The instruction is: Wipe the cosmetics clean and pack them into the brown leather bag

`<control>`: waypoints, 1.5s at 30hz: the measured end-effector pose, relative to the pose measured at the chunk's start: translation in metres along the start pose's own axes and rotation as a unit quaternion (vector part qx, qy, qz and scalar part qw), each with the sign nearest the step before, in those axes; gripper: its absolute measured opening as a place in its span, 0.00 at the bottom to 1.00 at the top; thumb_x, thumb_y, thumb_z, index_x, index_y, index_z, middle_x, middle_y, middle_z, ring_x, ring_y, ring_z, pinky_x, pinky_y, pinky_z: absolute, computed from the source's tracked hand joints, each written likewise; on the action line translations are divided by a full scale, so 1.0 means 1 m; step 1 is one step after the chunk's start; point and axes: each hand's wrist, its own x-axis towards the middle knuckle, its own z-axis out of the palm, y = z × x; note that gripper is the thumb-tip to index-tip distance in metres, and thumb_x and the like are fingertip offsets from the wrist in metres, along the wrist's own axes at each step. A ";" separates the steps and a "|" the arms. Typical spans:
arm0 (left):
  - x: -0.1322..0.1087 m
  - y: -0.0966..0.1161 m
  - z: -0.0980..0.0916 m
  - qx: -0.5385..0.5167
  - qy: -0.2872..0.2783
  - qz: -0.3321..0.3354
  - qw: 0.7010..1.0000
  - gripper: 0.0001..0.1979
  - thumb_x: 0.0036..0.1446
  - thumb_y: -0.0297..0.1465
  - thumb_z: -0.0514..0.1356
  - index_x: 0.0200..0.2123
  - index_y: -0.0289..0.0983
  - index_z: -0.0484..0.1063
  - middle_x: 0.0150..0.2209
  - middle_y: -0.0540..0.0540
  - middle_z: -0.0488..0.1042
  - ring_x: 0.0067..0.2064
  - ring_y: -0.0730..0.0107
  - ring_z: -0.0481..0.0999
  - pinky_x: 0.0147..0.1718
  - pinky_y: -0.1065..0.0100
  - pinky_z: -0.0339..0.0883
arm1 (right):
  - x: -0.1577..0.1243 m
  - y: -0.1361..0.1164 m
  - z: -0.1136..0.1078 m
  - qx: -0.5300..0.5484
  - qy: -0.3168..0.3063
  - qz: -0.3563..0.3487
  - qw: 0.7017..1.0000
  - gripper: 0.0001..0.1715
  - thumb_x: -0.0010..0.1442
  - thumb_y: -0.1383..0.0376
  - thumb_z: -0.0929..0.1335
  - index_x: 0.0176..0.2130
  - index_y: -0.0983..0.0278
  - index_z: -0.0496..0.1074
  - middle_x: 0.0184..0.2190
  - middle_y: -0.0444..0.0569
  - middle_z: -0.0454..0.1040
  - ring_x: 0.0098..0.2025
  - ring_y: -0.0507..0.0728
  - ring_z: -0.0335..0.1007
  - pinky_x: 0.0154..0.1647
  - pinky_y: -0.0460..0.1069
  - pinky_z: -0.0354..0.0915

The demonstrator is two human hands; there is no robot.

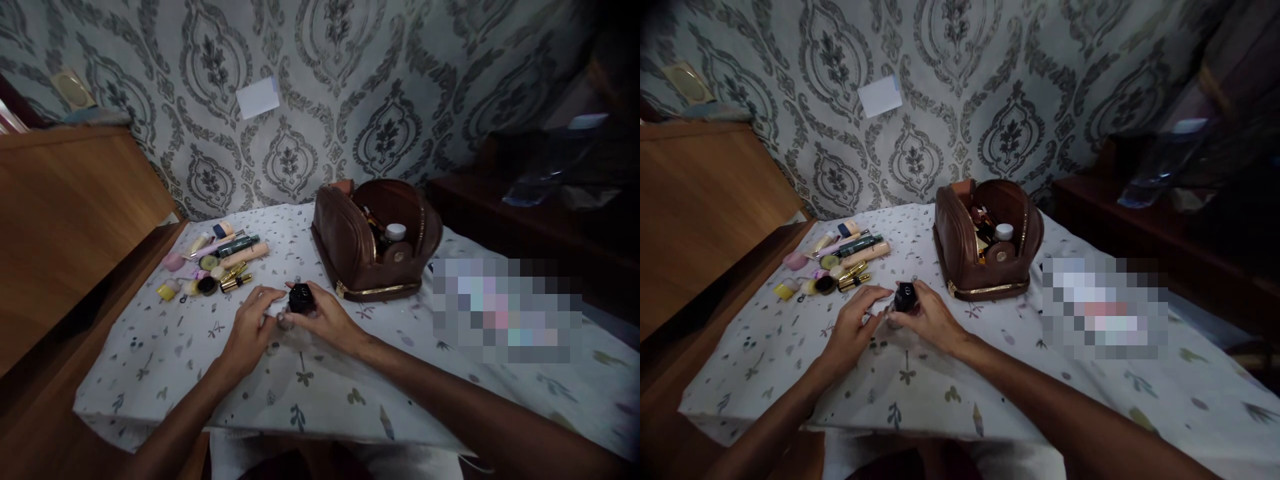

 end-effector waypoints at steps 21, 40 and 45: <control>-0.021 -0.021 -0.011 -0.049 -0.074 -0.131 0.987 0.10 0.61 0.31 0.55 0.44 0.38 0.72 0.38 0.48 0.73 0.36 0.68 0.72 0.30 0.71 0.62 | 0.009 -0.002 -0.010 0.285 -0.112 0.094 0.947 0.29 0.46 0.53 0.77 0.43 0.63 0.69 0.39 0.48 0.74 0.45 0.57 0.71 0.48 0.53 0.66; -0.015 0.014 0.014 0.218 -0.029 0.177 0.959 0.24 0.55 0.14 0.49 0.53 0.35 0.67 0.50 0.37 0.68 0.52 0.56 0.68 0.48 0.57 0.70 | 0.009 -0.001 -0.003 0.225 0.015 0.149 0.963 0.29 0.47 0.43 0.73 0.33 0.61 0.61 0.23 0.36 0.63 0.23 0.49 0.63 0.21 0.45 0.62; -0.029 0.008 0.011 0.295 -0.047 0.217 0.929 0.23 0.53 0.12 0.50 0.50 0.32 0.67 0.49 0.35 0.70 0.50 0.54 0.68 0.43 0.57 0.72 | 0.009 0.006 -0.002 0.246 0.004 0.159 0.956 0.29 0.46 0.46 0.74 0.34 0.61 0.60 0.26 0.38 0.65 0.26 0.50 0.63 0.25 0.46 0.63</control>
